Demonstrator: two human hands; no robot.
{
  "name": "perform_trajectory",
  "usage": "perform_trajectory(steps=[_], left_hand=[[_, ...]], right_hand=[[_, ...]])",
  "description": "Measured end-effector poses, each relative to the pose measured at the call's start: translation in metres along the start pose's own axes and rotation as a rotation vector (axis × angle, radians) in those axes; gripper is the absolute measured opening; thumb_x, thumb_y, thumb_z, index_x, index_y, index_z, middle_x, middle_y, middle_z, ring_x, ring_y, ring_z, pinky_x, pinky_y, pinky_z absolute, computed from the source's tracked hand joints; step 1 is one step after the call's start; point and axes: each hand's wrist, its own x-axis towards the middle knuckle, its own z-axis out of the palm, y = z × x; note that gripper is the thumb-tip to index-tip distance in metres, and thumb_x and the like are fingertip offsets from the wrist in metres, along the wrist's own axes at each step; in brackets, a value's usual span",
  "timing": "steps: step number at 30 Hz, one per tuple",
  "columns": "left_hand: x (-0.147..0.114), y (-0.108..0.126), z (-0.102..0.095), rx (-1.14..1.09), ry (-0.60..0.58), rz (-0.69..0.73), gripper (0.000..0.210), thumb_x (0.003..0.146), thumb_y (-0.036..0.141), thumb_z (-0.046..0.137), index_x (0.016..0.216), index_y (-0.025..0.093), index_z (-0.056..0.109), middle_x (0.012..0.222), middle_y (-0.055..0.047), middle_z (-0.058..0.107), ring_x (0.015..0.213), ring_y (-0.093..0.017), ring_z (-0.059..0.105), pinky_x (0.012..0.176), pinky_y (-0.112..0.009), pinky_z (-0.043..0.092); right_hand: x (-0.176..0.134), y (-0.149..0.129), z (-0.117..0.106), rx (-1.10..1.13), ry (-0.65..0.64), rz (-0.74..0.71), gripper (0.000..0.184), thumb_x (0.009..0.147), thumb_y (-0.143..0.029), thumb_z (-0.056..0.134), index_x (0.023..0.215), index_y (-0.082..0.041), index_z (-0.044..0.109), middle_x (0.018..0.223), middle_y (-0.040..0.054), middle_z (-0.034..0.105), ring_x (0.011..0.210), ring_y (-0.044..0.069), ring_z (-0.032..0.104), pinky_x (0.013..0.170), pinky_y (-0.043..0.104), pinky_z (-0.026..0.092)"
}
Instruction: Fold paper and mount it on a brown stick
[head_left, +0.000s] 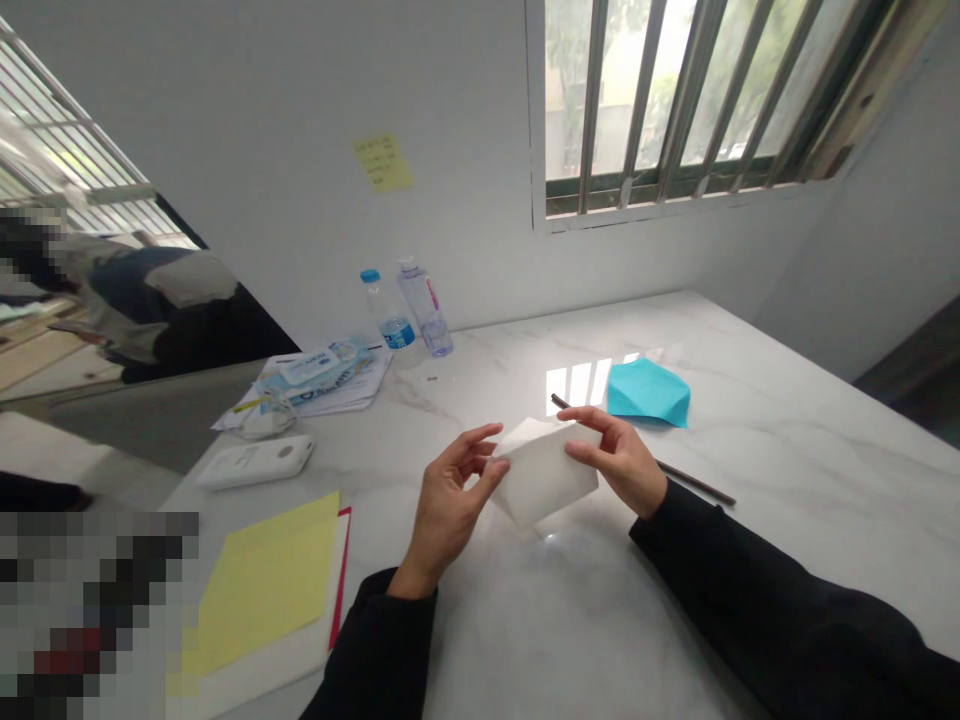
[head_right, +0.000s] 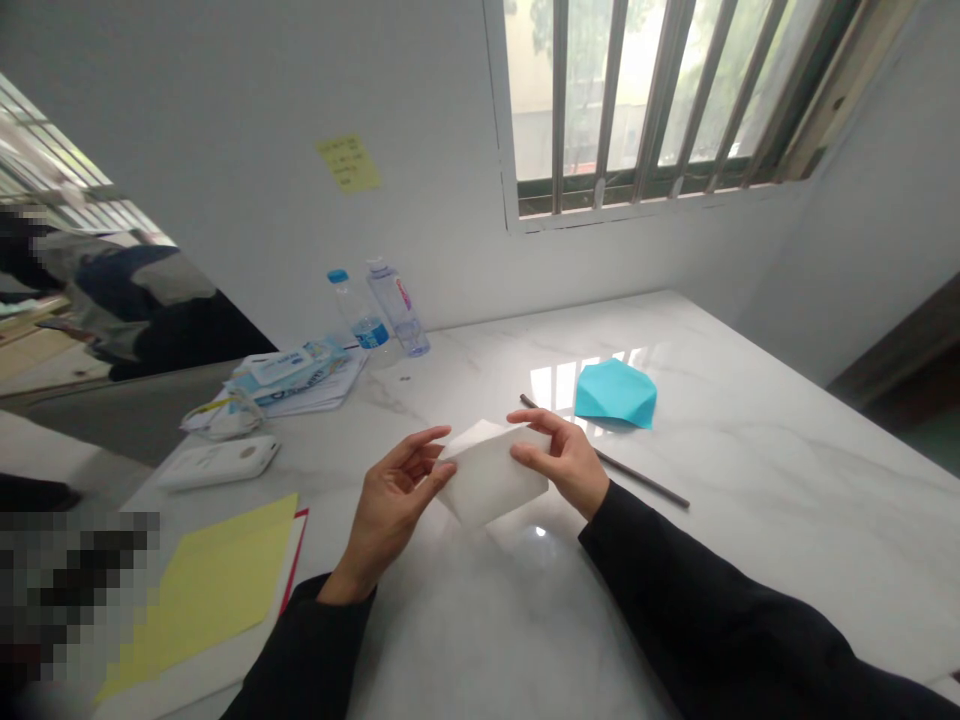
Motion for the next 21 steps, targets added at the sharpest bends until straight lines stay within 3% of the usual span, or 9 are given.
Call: perform_trajectory(steps=[5, 7, 10, 13, 17, 21], left_hand=[[-0.002, 0.001, -0.003, 0.192, 0.116, 0.115, 0.049, 0.087, 0.027, 0.076, 0.134, 0.028, 0.065, 0.099, -0.001, 0.074, 0.080, -0.014, 0.065, 0.073, -0.024, 0.048], [-0.004, 0.001, -0.002, 0.279, 0.112, 0.141, 0.050, 0.087, 0.026, 0.076, 0.136, 0.028, 0.064, 0.096, -0.001, 0.076, 0.079, -0.013, 0.064, 0.074, -0.024, 0.047], [-0.006, 0.005, 0.001, 0.233, 0.052, 0.102, 0.055, 0.087, 0.029, 0.076, 0.140, 0.028, 0.060, 0.095, -0.002, 0.077, 0.082, -0.015, 0.067, 0.077, -0.025, 0.049], [-0.007, 0.008, 0.006, 0.021, -0.023, -0.010, 0.065, 0.085, 0.033, 0.079, 0.144, 0.025, 0.055, 0.095, -0.004, 0.077, 0.086, -0.018, 0.070, 0.077, -0.026, 0.053], [-0.006, 0.007, 0.011, -0.108, -0.006, -0.147, 0.069, 0.081, 0.037, 0.082, 0.143, 0.022, 0.055, 0.093, -0.004, 0.075, 0.074, -0.015, 0.070, 0.064, -0.022, 0.053], [-0.004, 0.003, 0.011, -0.109, 0.032, -0.209, 0.066, 0.077, 0.036, 0.085, 0.138, 0.023, 0.061, 0.098, -0.005, 0.075, 0.071, -0.014, 0.070, 0.063, -0.020, 0.053]], right_hand=[[0.001, -0.008, -0.007, -0.452, 0.055, -0.244, 0.036, 0.083, -0.033, 0.078, 0.118, -0.027, 0.072, 0.109, 0.0062, 0.074, 0.101, 0.026, 0.067, 0.097, 0.043, 0.051], [0.000, -0.009, -0.007, -0.544, 0.032, -0.256, 0.038, 0.082, -0.033, 0.079, 0.119, -0.027, 0.073, 0.101, 0.0047, 0.074, 0.097, 0.025, 0.067, 0.096, 0.043, 0.050], [0.000, -0.007, -0.005, -0.413, -0.050, -0.130, 0.041, 0.082, -0.041, 0.080, 0.118, -0.023, 0.073, 0.083, 0.0022, 0.070, 0.078, 0.021, 0.065, 0.079, 0.037, 0.052], [0.001, -0.002, -0.003, -0.221, -0.072, 0.006, 0.036, 0.082, -0.046, 0.080, 0.107, -0.021, 0.074, 0.079, 0.0017, 0.069, 0.067, 0.017, 0.062, 0.062, 0.030, 0.048], [0.002, 0.003, -0.002, -0.090, 0.013, 0.112, 0.038, 0.074, -0.044, 0.086, 0.102, -0.022, 0.073, 0.081, 0.0000, 0.068, 0.067, 0.016, 0.065, 0.061, 0.027, 0.048], [0.003, 0.005, -0.003, -0.045, 0.078, 0.152, 0.037, 0.071, -0.043, 0.087, 0.098, -0.022, 0.073, 0.080, -0.0005, 0.069, 0.066, 0.016, 0.066, 0.061, 0.027, 0.048]])
